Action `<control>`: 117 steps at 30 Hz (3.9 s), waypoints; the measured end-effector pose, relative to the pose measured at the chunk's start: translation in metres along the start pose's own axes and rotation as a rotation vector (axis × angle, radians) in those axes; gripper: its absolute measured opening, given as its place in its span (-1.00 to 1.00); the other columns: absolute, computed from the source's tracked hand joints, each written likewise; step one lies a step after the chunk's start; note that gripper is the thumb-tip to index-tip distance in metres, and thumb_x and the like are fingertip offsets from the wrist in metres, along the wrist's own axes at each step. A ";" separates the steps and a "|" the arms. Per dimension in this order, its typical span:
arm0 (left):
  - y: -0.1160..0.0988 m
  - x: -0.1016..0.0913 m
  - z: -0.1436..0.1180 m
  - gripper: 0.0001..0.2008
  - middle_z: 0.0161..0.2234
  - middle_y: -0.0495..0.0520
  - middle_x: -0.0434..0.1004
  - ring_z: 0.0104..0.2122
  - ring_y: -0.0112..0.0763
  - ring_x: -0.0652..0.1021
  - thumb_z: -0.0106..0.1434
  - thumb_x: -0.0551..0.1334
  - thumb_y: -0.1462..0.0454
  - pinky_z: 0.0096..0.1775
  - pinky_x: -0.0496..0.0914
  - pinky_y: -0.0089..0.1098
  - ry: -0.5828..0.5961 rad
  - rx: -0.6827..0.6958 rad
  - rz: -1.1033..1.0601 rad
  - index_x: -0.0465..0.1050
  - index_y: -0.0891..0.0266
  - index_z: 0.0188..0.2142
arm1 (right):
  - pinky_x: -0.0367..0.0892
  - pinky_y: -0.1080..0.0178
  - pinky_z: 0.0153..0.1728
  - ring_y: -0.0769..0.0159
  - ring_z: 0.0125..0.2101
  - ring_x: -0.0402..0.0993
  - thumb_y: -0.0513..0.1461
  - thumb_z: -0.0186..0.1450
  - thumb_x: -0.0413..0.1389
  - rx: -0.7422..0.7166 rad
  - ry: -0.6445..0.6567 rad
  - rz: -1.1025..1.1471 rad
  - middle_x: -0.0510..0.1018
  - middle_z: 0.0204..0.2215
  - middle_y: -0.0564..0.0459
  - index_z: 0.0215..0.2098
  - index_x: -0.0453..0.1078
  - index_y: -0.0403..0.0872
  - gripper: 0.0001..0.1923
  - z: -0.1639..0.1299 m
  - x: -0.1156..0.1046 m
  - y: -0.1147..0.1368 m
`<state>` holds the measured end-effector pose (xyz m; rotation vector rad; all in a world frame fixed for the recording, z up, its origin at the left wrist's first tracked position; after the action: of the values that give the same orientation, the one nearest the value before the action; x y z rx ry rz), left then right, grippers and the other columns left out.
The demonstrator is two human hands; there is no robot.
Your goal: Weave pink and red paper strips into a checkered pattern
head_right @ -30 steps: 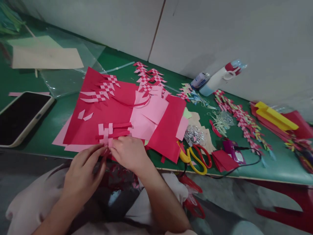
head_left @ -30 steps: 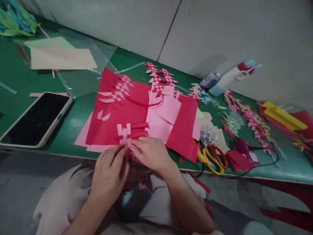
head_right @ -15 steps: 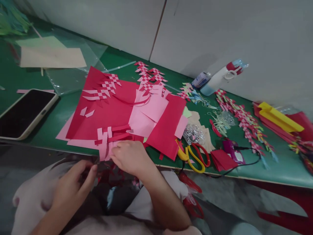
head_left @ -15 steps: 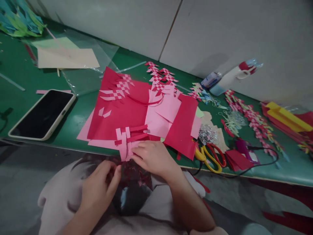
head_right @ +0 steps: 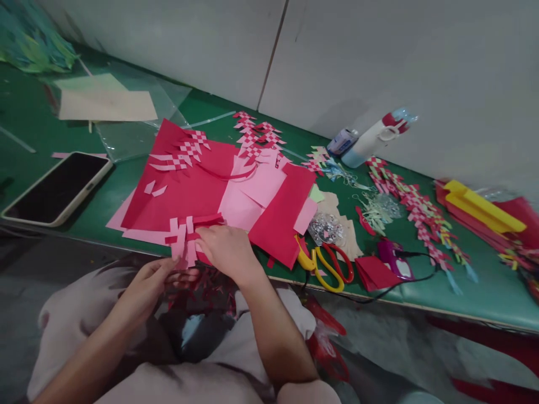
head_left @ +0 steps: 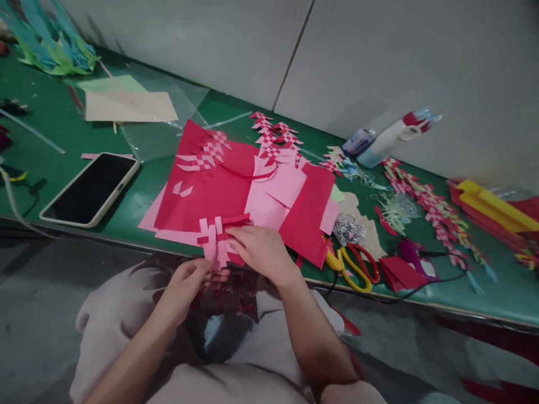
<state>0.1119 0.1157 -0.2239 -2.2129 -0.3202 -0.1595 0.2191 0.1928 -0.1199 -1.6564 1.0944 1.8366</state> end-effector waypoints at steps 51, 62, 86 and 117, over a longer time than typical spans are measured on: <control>0.013 0.029 -0.034 -0.82 -0.48 0.17 0.64 -0.55 -0.42 0.61 0.27 0.17 0.39 -0.46 0.53 -0.49 0.060 -0.268 -0.372 0.56 0.41 -0.34 | -0.02 0.23 -0.56 0.35 -0.43 0.32 -0.36 0.38 -0.05 -0.360 -0.254 -0.310 0.48 -0.49 0.03 -0.34 0.45 -0.14 -0.75 -0.018 0.001 0.032; 0.012 0.022 -0.019 -0.64 -0.32 0.31 0.65 -0.31 -0.20 0.65 0.35 0.05 0.19 -0.23 0.55 -0.25 0.142 -0.258 -0.382 0.54 0.42 -0.20 | -0.02 0.23 -0.55 0.35 -0.43 0.34 -0.33 0.38 -0.02 -0.453 -0.295 -0.304 0.47 -0.52 0.06 -0.33 0.45 -0.14 -0.78 -0.026 -0.001 0.037; -0.030 0.004 -0.027 -0.70 -0.43 0.09 0.64 -0.38 -0.22 0.61 0.01 0.41 0.10 -0.27 0.50 -0.34 0.007 0.236 0.113 0.60 0.24 -0.32 | 0.25 0.25 -0.14 0.31 -0.23 0.38 -0.15 0.32 0.10 -0.084 -0.159 0.493 0.54 -0.34 0.02 -0.31 0.51 -0.10 -0.80 -0.006 -0.027 0.002; -0.037 0.011 -0.033 -0.60 -0.41 0.03 0.63 -0.32 -0.23 0.64 -0.06 0.46 0.15 -0.23 0.54 -0.25 -0.092 0.277 -0.308 0.44 0.25 -0.27 | 0.25 0.35 -0.35 0.42 -0.44 0.35 -0.15 0.22 0.15 0.060 -0.036 0.934 0.52 -0.47 0.10 -0.41 0.47 -0.14 -0.80 0.003 0.001 -0.007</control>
<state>0.1123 0.1130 -0.1732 -1.8908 -0.6922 -0.1685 0.2220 0.1994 -0.1225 -1.1201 2.1110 2.2807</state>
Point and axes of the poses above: each hand's wrist, its own z-axis towards the middle knuckle, its own x-axis out of the palm, y = z × x, the point moved 9 cm from there along z, towards the middle knuckle
